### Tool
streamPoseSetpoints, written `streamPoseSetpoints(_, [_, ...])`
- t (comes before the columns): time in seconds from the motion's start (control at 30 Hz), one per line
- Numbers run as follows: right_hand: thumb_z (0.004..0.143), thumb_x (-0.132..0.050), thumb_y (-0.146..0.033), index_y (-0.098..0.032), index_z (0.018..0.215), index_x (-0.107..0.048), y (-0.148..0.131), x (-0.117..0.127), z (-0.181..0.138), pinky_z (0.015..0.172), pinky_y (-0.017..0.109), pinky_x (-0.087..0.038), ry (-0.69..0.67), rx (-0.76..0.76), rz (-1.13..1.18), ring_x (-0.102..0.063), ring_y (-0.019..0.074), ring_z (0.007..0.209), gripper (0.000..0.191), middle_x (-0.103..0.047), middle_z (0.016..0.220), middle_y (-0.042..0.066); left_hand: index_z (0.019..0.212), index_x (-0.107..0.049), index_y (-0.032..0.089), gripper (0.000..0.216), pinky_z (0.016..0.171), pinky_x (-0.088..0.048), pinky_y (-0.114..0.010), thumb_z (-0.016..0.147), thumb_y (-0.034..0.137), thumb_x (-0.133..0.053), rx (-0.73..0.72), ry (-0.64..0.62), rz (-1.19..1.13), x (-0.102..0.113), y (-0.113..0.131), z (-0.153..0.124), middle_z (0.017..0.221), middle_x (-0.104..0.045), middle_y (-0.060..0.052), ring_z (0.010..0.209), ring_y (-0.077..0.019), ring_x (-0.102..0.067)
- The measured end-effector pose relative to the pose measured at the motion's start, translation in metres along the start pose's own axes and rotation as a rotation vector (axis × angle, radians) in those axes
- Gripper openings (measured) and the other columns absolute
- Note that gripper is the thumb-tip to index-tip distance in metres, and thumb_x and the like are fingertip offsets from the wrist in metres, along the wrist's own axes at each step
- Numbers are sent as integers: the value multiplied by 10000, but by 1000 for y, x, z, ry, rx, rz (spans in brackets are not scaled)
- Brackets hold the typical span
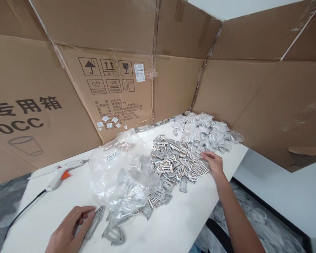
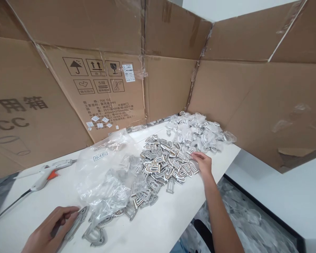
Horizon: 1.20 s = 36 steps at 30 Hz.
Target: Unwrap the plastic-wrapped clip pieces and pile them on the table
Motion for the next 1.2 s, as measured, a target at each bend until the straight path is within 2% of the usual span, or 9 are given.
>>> streamPoseSetpoints(0.17, [482,-1038,-527,-227,792,-750,-8,2,3,578,306,-598,-32,-35,227,-649,165,666,519,-749,800,13,1102,-784,306,415,706,-615,-199,947,669,-659,-10,-1,-6,2,1,2,1089,-817,-23,894,-184,-775])
streamPoseSetpoints(0.27, [454,-1026,-539,-242,731,-679,-15,4,5,550,287,-568,-122,-81,244,-615,159,640,535,-698,728,-12,1089,-791,299,415,691,-610,-201,937,667,-676,-18,-7,-9,4,5,1,1061,-818,-28,869,-185,-775])
streamPoseSetpoints(0.43, [573,-1053,-486,-246,925,-771,-40,1,1,550,262,-545,-248,-65,171,-617,136,633,511,-734,847,-2,1081,-777,300,413,736,-592,-219,974,670,-627,21,45,-55,7,16,-5,1050,-800,-23,889,-186,-739])
streamPoseSetpoints(0.6, [598,-1063,-513,-229,934,-769,-74,-19,-2,590,271,-550,-274,-3,167,-607,129,619,529,-693,758,-24,1078,-773,299,418,731,-586,-213,963,678,-639,23,37,-58,4,13,-6,1035,-793,-21,868,-180,-733])
streamPoseSetpoints(0.7, [568,-1070,-535,-220,890,-757,-91,-28,1,589,285,-553,-186,72,162,-608,135,605,548,-693,720,-19,1095,-778,299,421,703,-587,-198,956,679,-660,14,25,-45,4,8,-4,1027,-800,-25,857,-179,-748])
streamPoseSetpoints(0.8, [565,-1070,-534,-219,876,-758,-99,-37,2,599,306,-571,-184,119,130,-632,151,612,542,-709,720,-7,1099,-786,294,431,685,-591,-194,959,684,-664,-3,29,-41,4,6,-3,1019,-807,-35,848,-182,-758])
streamPoseSetpoints(0.87, [589,-1058,-542,-217,896,-767,-99,-43,2,617,320,-587,-189,144,131,-650,160,629,534,-723,742,2,1096,-791,296,432,677,-592,-191,951,687,-674,-13,25,-41,4,7,-3,1009,-807,-33,837,-179,-762])
streamPoseSetpoints(1.0, [597,-1042,-569,-214,902,-756,-94,-47,3,657,337,-614,-79,220,160,-696,176,677,548,-746,808,14,1098,-785,310,417,689,-579,-184,961,684,-663,6,41,-50,5,11,-4,986,-798,-7,830,-160,-749])
streamPoseSetpoints(1.2, [663,-1006,-583,-212,923,-739,-87,-44,-2,689,358,-640,-2,280,145,-720,186,693,526,-741,823,16,1053,-782,296,442,714,-578,-205,965,703,-633,0,54,-64,7,21,-5,986,-795,-17,836,-173,-735])
Point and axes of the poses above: each hand's wrist, its own z-axis towards the middle knuckle, its own x-axis out of the back of the hand, y = z × x, the point moved 3 cm from there along z, towards the middle knuckle
